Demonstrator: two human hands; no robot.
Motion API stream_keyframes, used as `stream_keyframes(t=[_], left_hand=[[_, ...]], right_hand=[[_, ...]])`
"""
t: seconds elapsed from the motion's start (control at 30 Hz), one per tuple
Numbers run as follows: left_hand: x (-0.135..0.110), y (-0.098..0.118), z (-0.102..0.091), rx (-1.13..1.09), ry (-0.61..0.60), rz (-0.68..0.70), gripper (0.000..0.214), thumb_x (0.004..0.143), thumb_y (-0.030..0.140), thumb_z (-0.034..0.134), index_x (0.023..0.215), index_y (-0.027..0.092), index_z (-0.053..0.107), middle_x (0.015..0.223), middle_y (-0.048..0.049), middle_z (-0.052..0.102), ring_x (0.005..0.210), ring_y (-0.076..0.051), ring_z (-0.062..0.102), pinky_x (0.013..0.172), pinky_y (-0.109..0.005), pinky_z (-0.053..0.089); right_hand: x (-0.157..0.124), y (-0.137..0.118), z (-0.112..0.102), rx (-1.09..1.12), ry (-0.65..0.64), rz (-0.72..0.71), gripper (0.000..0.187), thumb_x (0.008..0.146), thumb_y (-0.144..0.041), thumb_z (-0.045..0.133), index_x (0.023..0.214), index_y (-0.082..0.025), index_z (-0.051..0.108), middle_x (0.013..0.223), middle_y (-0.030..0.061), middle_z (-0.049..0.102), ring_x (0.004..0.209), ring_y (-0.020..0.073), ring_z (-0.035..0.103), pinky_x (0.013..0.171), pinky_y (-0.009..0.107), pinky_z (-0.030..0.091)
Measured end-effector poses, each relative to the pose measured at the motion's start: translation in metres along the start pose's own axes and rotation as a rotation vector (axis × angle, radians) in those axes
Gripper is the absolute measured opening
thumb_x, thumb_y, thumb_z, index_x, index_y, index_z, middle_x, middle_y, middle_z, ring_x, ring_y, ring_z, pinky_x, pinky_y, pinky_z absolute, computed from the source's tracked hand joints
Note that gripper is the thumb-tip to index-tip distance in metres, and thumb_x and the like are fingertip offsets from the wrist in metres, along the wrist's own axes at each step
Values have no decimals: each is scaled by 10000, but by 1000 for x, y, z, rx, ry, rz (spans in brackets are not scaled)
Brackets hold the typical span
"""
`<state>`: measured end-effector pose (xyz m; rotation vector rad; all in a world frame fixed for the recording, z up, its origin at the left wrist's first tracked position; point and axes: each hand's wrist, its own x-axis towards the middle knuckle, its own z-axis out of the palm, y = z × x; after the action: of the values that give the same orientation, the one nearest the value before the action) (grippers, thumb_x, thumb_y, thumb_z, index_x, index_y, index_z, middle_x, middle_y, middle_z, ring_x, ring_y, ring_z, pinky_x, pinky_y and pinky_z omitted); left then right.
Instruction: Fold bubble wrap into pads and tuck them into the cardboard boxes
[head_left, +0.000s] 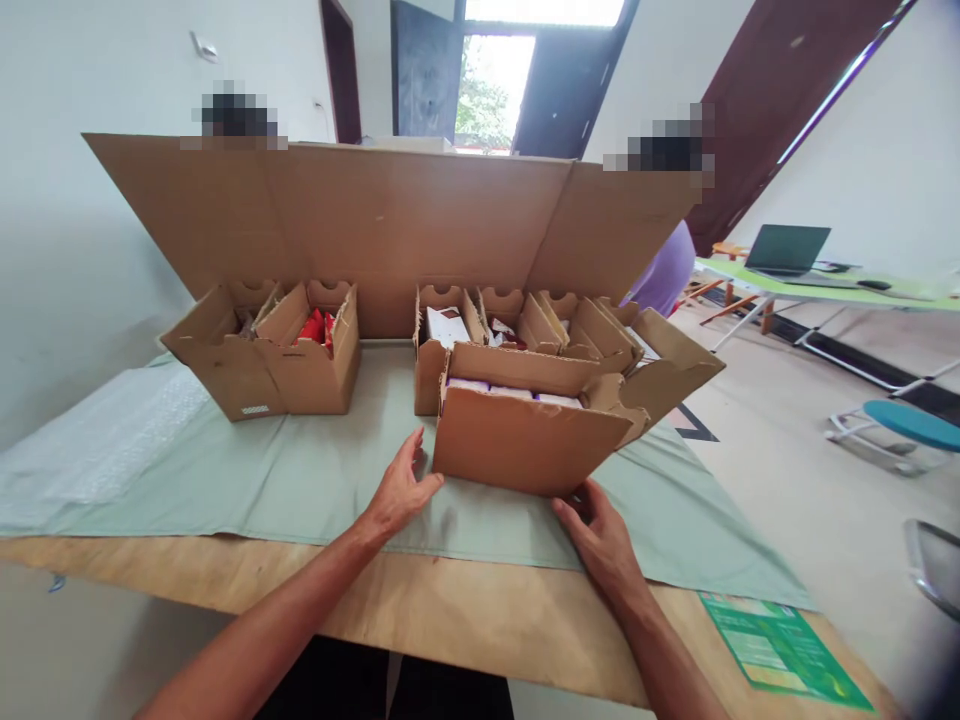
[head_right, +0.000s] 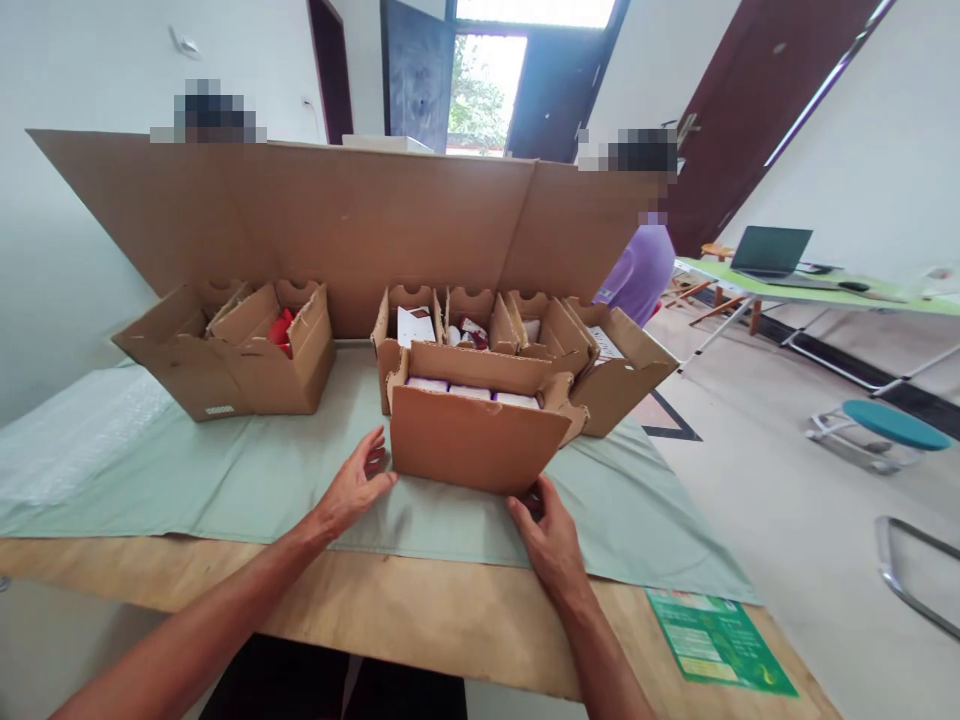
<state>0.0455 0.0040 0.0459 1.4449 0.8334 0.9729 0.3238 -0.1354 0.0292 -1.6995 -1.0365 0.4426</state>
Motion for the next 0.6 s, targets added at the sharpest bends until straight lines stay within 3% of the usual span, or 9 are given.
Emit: stream_keyframes(t=[0.1,0.2,0.27,0.4,0.5,0.6], left_hand=[[22,2,-27,37,93,-2,953,733,295,701,1601,164,331,1645,-232,370,1481,-417,408,1193,-602,334],[69,15,-43,43,97,50,1024,680,249,715,1619,222,309,1709,-165,285,1551,-407,299,1229,-586,290],[102,21,-43,38,56,87,1044,621,202,730,1598,228,363,1689,-143,344,1551,-407,300,1234,-575,291],[147,20,-31,15,-27,155,950,611,165,675,1538,176,465,1532,-132,567,1435,-355,488,1202,-503,381],[156,12,-23,43,-8,155,914,653,178,636,1546,167,442,1500,-141,592,1374,-338,549,1161,-505,433],[142,7,-21,134,51,132,902,686,188,648,1557,143,421,1465,-185,610,1338,-366,577,1121,-550,462]], right_hand=[[-4,2,2,-26,28,17,630,748,-569,693,1231,-182,581,1134,142,741,932,302,719,857,458,584],[-2,-6,2,-58,13,18,618,739,-559,691,1208,-175,575,1073,124,740,848,275,707,797,421,588],[-1,-12,2,-76,6,30,580,744,-551,673,1176,-177,578,1011,107,736,823,268,700,776,406,585],[-2,-17,3,-80,27,48,545,736,-543,651,1149,-197,572,1013,97,736,804,259,697,760,391,583],[-2,-18,3,-101,15,52,519,739,-555,640,1120,-207,580,989,87,739,782,254,695,732,380,579],[-2,-13,-1,-150,6,39,515,740,-582,635,1096,-212,597,969,86,745,776,265,699,707,383,572]])
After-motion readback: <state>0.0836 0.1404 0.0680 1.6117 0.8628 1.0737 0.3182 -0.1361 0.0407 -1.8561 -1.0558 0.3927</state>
